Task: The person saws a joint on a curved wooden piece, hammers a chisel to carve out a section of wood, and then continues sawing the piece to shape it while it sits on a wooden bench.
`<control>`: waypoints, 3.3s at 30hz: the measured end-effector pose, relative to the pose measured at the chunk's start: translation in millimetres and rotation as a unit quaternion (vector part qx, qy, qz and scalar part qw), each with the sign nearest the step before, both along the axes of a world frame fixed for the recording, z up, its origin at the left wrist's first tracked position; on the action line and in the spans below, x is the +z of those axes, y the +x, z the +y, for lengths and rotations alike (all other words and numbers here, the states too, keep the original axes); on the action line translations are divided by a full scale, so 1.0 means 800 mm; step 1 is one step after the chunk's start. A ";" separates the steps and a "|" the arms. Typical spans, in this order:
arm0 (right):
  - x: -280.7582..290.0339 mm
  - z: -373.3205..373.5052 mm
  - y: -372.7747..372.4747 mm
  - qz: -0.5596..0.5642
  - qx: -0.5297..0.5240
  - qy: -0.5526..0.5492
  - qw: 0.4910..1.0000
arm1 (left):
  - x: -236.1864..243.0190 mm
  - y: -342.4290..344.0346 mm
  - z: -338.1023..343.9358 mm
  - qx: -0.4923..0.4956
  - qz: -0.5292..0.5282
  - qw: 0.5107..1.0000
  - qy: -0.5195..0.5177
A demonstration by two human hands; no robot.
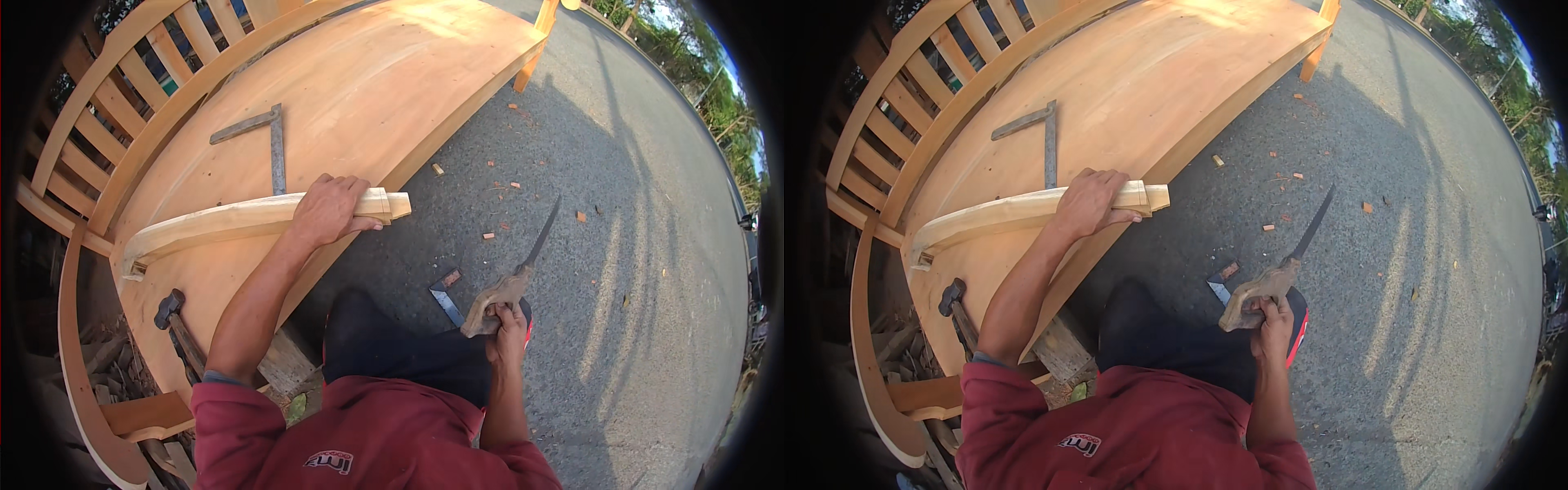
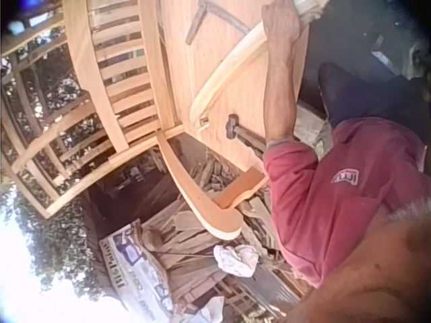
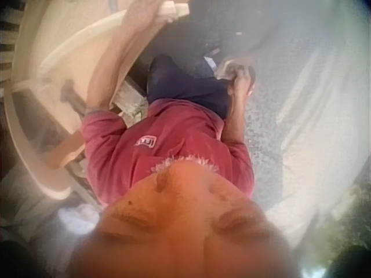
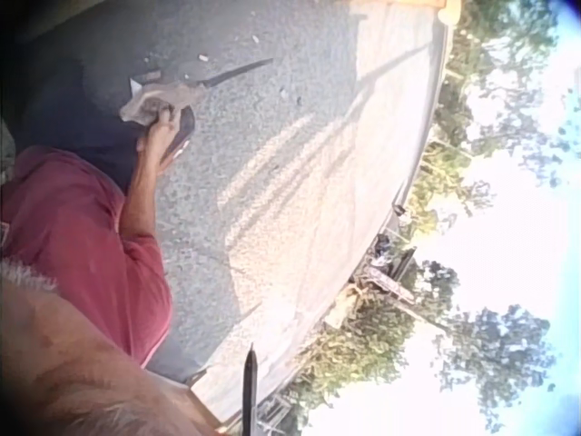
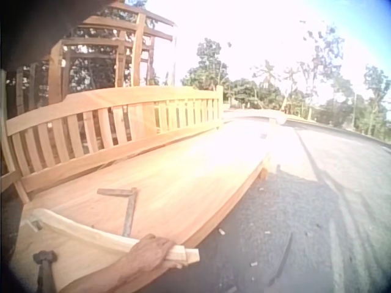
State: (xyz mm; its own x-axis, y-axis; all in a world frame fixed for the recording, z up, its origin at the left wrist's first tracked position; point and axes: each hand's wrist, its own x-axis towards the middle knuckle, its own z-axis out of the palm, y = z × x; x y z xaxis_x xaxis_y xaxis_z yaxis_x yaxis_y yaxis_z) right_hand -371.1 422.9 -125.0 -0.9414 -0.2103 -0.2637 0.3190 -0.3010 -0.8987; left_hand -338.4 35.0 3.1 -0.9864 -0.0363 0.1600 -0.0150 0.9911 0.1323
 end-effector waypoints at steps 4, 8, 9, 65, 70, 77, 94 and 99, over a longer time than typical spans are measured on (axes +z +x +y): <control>0.038 -0.035 0.004 0.004 -0.017 -0.084 0.996 | -0.005 -0.029 -0.007 -0.001 0.046 0.999 -0.010; 0.054 -0.034 -0.011 0.027 -0.019 -0.093 0.995 | -0.002 -0.064 -0.022 0.017 0.041 0.999 -0.008; 0.063 -0.030 -0.013 0.032 -0.012 -0.093 0.995 | 0.000 -0.068 -0.028 0.029 0.036 0.999 -0.011; 0.135 -0.149 0.041 0.374 0.126 0.191 0.899 | -0.011 -0.081 0.004 0.175 0.134 0.971 0.090; 0.142 -0.177 0.021 0.376 0.129 0.204 0.895 | -0.009 -0.083 0.007 0.178 0.117 0.973 0.083; 0.137 -0.144 0.042 0.423 0.120 0.192 0.877 | -0.010 -0.088 0.008 0.177 0.107 0.976 0.070; 0.154 -0.186 0.009 0.323 0.169 0.201 0.909 | -0.011 -0.080 0.010 0.181 0.116 0.974 0.074; 0.135 -0.145 0.039 0.394 0.139 0.187 0.889 | -0.011 -0.081 0.007 0.177 0.118 0.975 0.058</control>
State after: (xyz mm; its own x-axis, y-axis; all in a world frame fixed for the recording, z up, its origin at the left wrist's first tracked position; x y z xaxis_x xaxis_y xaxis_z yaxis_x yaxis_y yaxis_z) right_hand -340.3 306.8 -16.7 -0.7904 -0.4995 0.3546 -0.4391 0.0585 -0.8965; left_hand -402.8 40.4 -5.8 -0.8455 -0.3992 0.3546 -0.3089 0.9074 0.2851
